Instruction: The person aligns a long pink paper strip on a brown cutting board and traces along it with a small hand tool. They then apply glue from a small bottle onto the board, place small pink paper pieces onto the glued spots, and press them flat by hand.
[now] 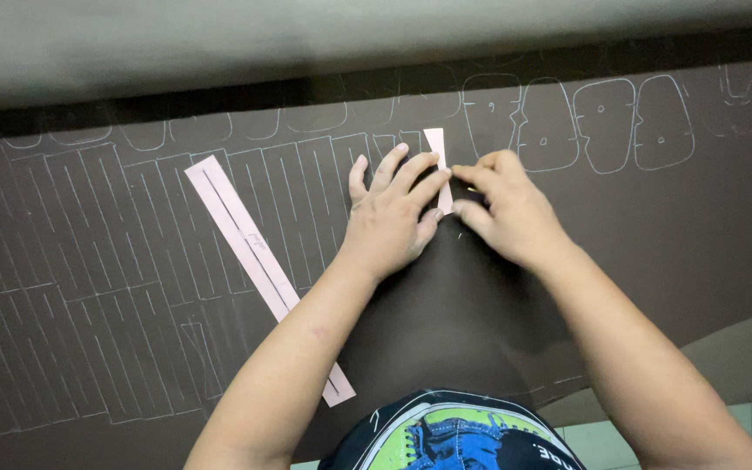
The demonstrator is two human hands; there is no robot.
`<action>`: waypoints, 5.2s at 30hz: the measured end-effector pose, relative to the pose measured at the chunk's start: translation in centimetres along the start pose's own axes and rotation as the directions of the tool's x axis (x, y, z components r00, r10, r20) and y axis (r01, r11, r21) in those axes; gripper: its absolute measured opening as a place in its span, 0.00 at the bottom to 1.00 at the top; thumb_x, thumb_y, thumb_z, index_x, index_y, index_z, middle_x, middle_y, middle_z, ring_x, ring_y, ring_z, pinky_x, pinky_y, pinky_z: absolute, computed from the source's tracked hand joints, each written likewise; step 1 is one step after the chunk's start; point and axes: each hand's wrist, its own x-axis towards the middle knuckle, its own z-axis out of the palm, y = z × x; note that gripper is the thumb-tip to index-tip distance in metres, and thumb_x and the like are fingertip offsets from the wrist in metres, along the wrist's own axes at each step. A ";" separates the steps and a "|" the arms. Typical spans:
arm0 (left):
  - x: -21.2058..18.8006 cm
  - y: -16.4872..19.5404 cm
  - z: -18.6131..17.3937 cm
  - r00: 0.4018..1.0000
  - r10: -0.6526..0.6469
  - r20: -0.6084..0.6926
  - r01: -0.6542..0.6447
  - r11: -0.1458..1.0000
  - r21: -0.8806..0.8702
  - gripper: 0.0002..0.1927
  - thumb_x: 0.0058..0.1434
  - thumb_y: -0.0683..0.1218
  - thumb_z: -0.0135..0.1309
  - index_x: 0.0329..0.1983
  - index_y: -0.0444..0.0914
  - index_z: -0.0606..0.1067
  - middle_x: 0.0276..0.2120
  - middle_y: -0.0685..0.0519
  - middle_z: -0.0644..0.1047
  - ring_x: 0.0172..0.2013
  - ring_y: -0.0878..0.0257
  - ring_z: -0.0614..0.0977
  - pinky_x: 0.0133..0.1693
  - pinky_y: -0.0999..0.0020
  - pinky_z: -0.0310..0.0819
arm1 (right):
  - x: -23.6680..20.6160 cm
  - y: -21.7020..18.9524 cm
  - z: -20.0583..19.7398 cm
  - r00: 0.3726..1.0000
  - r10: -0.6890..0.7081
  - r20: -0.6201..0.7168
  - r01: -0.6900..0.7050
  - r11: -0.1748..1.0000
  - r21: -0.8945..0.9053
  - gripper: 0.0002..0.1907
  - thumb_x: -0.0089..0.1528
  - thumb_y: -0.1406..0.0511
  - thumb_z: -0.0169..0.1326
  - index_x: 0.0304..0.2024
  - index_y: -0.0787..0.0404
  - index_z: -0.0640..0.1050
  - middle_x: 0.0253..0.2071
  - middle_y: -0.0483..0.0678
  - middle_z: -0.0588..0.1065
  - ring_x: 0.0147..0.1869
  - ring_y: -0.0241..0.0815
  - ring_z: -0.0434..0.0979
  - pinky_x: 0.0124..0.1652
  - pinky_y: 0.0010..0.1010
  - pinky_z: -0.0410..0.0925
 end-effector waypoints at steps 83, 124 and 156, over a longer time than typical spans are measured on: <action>1.0 0.4 -1.8 1.000 0.002 0.025 -0.001 1.000 -0.021 0.25 0.50 0.55 0.66 0.50 0.44 0.79 0.64 0.58 0.70 0.54 0.55 0.71 0.51 0.53 0.58 | -1.9 -3.0 0.1 0.982 -0.170 -0.083 0.171 0.985 -0.002 0.05 0.68 0.67 0.56 0.45 0.63 0.76 0.38 0.51 0.76 0.40 0.50 0.79 0.39 0.37 0.71; 1.3 0.6 1.3 1.000 0.026 -0.006 -0.025 0.999 0.030 0.34 0.57 0.58 0.61 0.67 0.47 0.72 0.68 0.61 0.67 0.70 0.54 0.61 0.68 0.40 0.44 | -3.4 0.1 1.1 0.984 -0.008 -0.175 -0.023 0.985 -0.172 0.23 0.60 0.62 0.64 0.58 0.57 0.80 0.45 0.51 0.71 0.47 0.50 0.74 0.45 0.40 0.70; 1.6 0.5 1.4 0.995 0.094 -0.039 -0.094 0.996 0.006 0.27 0.59 0.57 0.60 0.62 0.48 0.76 0.66 0.61 0.70 0.69 0.55 0.63 0.68 0.41 0.44 | -3.3 -0.9 0.7 0.970 -0.023 -0.242 -0.014 0.989 -0.149 0.23 0.59 0.60 0.66 0.56 0.57 0.80 0.46 0.51 0.70 0.49 0.51 0.73 0.48 0.41 0.69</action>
